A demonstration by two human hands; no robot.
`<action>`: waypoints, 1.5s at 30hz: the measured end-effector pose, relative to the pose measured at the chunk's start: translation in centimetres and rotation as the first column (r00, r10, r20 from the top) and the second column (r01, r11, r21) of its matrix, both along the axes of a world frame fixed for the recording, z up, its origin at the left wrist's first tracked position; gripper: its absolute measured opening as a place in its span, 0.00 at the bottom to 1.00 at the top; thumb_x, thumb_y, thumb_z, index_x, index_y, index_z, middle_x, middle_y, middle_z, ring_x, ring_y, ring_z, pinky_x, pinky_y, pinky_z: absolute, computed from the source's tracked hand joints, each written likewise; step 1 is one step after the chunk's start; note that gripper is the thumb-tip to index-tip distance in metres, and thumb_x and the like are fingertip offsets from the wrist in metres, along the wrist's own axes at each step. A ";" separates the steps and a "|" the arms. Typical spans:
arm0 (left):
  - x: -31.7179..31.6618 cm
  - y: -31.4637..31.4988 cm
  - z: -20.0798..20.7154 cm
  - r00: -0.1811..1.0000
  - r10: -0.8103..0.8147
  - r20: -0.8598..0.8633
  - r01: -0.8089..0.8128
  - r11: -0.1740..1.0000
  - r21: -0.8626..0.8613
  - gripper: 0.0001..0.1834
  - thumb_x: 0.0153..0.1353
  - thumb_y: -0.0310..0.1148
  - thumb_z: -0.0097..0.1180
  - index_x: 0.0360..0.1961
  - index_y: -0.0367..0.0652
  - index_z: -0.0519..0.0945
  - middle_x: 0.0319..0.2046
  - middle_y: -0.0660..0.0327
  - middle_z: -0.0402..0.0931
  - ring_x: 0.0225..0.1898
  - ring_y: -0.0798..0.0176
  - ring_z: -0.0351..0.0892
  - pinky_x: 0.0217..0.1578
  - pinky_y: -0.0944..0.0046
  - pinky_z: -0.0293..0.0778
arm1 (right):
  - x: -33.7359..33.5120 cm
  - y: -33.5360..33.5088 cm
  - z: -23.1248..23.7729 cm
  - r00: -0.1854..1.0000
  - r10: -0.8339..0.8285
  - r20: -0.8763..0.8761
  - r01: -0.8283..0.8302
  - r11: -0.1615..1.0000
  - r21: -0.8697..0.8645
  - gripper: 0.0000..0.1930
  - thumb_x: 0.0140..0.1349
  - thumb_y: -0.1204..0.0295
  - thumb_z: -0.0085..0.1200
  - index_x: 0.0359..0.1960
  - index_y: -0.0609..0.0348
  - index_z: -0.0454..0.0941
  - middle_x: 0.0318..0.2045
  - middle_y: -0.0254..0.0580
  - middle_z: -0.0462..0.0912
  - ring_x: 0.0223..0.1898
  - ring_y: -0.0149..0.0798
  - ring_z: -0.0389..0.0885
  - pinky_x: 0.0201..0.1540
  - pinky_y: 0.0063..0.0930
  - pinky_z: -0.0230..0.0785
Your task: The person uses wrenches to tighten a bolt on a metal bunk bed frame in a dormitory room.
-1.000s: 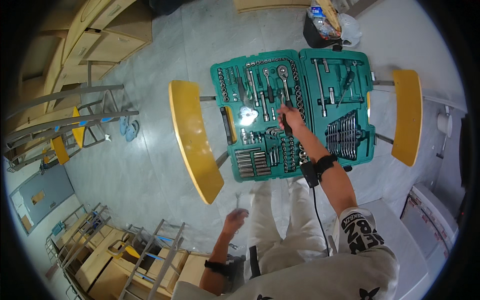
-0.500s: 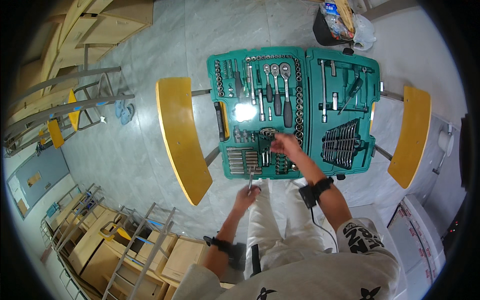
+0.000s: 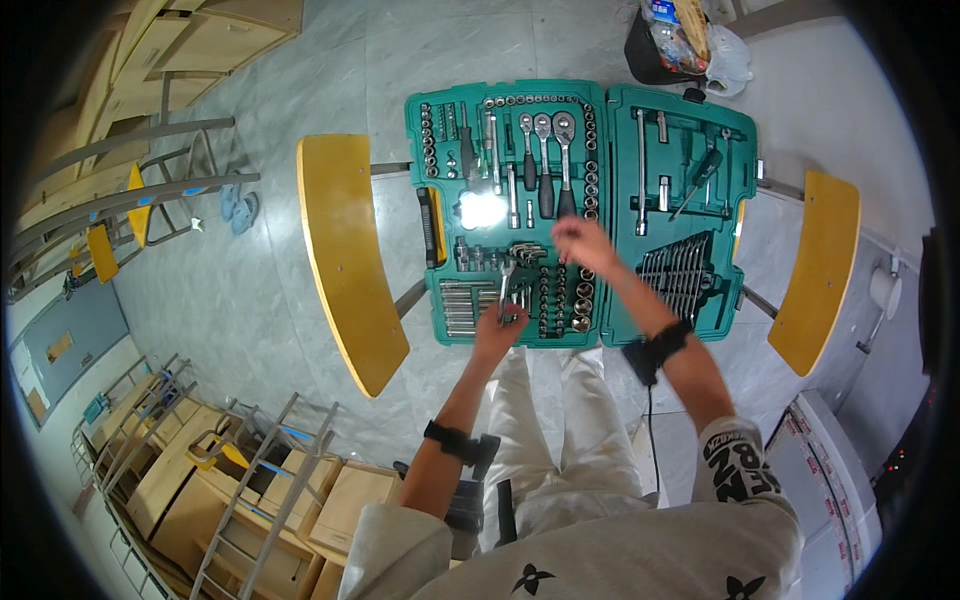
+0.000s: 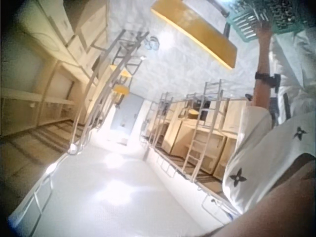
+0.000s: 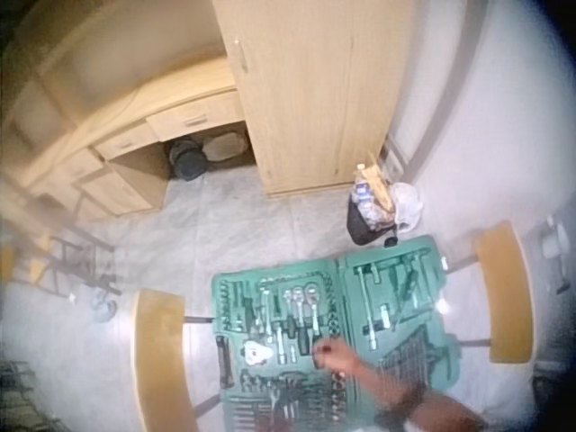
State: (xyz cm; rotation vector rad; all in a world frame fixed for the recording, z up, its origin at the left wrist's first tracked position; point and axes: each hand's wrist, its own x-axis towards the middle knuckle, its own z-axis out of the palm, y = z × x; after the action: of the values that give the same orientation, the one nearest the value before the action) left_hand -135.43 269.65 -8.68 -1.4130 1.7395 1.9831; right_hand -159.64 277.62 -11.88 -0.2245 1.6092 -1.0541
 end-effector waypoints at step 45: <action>12.2 1.9 1.4 0.956 -0.001 0.294 -0.081 0.960 0.266 0.09 0.54 0.30 0.51 0.30 0.34 0.74 0.23 0.57 0.79 0.17 0.68 0.74 0.19 0.69 0.69 | -2.9 -15.7 -2.1 0.038 0.472 -0.881 -0.464 0.789 0.402 0.31 0.56 0.65 0.51 0.62 0.63 0.60 0.66 0.49 0.54 0.67 0.45 0.50 0.65 0.40 0.50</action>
State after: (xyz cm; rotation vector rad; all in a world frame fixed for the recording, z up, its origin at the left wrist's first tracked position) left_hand -123.26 271.55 -7.24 -1.5566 1.2650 1.8345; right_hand -162.50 261.90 -13.98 -1.6350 2.3493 -0.2274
